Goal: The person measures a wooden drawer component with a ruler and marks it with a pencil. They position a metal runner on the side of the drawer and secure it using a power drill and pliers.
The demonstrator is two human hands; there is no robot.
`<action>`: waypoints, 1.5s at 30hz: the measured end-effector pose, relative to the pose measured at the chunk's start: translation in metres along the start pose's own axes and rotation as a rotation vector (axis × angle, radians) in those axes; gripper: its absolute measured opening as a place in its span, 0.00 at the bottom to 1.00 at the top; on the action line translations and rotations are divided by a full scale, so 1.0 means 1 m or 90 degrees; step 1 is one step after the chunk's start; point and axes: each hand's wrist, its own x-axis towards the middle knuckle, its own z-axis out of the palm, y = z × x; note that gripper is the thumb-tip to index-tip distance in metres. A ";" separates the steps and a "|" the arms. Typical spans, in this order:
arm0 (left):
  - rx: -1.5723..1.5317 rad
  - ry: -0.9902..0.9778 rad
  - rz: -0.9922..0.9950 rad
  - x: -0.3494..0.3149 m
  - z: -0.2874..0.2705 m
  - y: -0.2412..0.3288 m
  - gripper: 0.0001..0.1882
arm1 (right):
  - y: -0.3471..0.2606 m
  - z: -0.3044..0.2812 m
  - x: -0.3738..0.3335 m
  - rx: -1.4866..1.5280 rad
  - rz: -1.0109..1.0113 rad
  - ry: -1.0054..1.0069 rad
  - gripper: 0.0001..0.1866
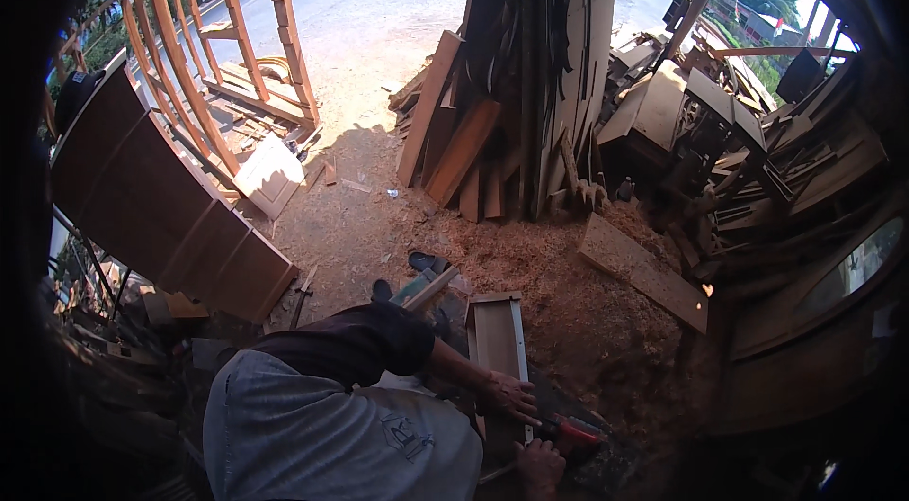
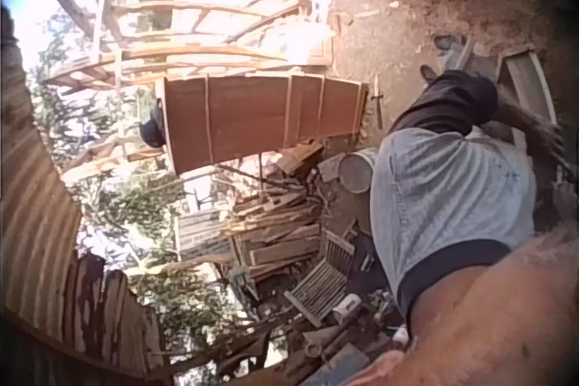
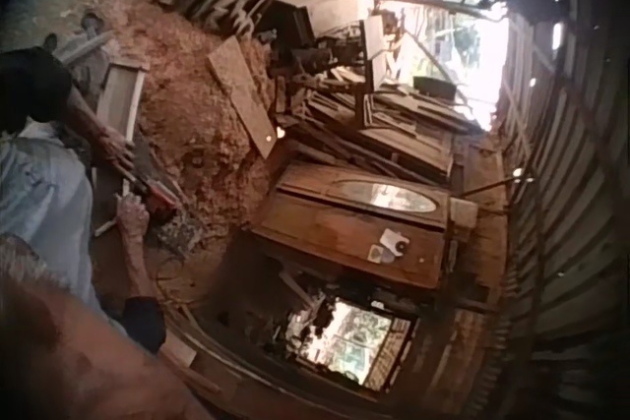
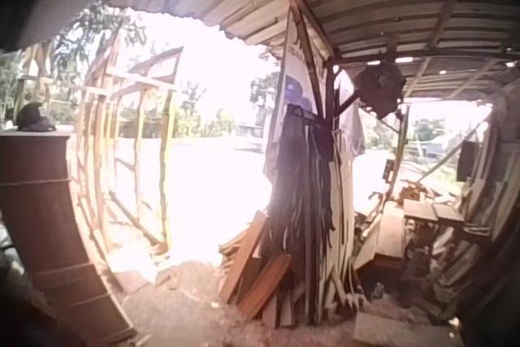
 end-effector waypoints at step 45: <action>-0.023 0.078 0.004 -0.017 0.000 0.023 0.40 | -0.004 -0.006 0.009 0.164 -0.100 -0.289 0.12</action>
